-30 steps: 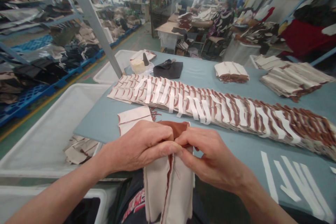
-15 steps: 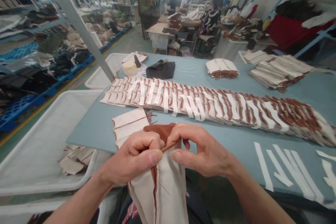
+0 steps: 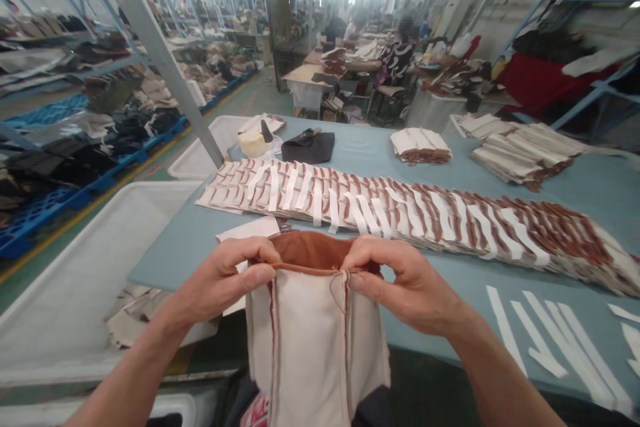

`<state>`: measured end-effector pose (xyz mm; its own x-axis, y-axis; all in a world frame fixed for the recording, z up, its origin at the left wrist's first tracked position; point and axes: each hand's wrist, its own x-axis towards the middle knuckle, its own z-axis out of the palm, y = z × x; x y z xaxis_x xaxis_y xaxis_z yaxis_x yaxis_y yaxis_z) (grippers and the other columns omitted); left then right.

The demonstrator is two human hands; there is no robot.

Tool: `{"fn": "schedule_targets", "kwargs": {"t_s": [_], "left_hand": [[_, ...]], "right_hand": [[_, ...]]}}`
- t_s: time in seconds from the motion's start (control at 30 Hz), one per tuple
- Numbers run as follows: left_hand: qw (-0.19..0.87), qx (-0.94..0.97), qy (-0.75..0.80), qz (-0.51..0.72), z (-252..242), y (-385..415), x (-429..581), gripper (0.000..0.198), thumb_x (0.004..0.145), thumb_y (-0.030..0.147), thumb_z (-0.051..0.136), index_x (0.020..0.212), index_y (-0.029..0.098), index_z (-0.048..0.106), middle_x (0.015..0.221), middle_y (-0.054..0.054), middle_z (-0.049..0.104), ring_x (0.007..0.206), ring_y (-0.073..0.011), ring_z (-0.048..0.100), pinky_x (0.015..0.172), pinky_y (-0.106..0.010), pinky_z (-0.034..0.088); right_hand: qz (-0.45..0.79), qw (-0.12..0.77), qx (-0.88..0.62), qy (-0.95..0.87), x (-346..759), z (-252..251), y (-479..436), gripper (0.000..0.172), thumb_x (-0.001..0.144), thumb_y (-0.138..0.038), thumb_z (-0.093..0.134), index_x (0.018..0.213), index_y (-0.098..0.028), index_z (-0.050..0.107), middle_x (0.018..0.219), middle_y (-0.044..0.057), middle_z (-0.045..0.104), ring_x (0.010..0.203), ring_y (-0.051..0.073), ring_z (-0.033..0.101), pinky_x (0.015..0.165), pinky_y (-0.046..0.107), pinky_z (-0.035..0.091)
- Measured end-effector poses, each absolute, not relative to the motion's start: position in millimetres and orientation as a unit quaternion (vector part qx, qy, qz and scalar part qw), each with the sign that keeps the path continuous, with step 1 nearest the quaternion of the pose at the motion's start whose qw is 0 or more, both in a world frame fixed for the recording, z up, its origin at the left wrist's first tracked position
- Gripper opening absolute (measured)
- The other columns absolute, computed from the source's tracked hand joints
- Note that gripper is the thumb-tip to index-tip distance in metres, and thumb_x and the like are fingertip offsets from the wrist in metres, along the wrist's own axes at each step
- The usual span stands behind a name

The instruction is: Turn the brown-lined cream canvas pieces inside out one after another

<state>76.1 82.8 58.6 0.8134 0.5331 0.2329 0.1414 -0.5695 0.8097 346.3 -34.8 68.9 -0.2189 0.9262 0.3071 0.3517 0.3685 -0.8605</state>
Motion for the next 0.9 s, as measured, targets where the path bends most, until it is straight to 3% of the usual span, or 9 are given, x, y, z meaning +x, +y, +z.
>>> {"fn": "schedule_targets", "kwargs": {"t_s": [0.1,0.23,0.47,0.67,0.9], "left_hand": [[0.425,0.865,0.151,0.221,63,77,89,0.03,0.1,0.043,0.06,0.1,0.014,0.069,0.096,-0.008,0.074,0.087,-0.0194,0.067,0.081,-0.027,0.05],[0.428,0.863,0.078,0.256,72,65,108,0.015,0.095,0.027,0.061,0.099,0.014,0.068,0.104,-0.013,0.074,0.096,-0.0219,0.067,0.089,-0.032,0.051],[0.48,0.841,0.09,0.232,71,59,118,0.011,0.088,0.024,0.061,0.085,0.014,0.066,0.08,-0.003,0.068,0.072,-0.0138,0.058,0.071,-0.023,0.045],[0.563,0.793,0.097,0.211,67,56,124,0.022,0.083,0.03,0.081,0.08,0.013,0.067,0.081,-0.001,0.065,0.076,-0.0136,0.057,0.073,-0.023,0.045],[0.581,0.785,0.136,0.169,67,52,123,0.023,0.091,0.031,0.072,0.079,0.012,0.07,0.07,0.001,0.062,0.065,-0.0107,0.051,0.063,-0.02,0.041]], "right_hand": [[0.348,0.402,-0.445,-0.721,338,80,-36,0.007,0.097,-0.018,0.064,0.091,-0.019,0.069,0.082,0.0,0.066,0.071,0.011,0.056,0.065,0.023,0.041],[0.372,0.389,-0.433,-0.722,328,81,-32,0.008,0.097,-0.018,0.065,0.089,-0.019,0.064,0.082,-0.001,0.061,0.07,0.011,0.053,0.064,0.023,0.039],[0.404,0.382,-0.47,-0.685,328,76,-35,0.012,0.095,-0.02,0.066,0.085,-0.019,0.059,0.078,-0.002,0.057,0.068,0.012,0.049,0.061,0.023,0.038],[0.435,0.374,-0.485,-0.66,328,69,-40,0.014,0.092,-0.025,0.068,0.083,-0.018,0.06,0.078,-0.002,0.056,0.066,0.011,0.046,0.059,0.023,0.036],[0.465,0.383,-0.465,-0.649,332,58,-38,0.015,0.091,-0.026,0.068,0.082,-0.019,0.058,0.078,-0.002,0.056,0.068,0.011,0.046,0.061,0.023,0.037]]}}
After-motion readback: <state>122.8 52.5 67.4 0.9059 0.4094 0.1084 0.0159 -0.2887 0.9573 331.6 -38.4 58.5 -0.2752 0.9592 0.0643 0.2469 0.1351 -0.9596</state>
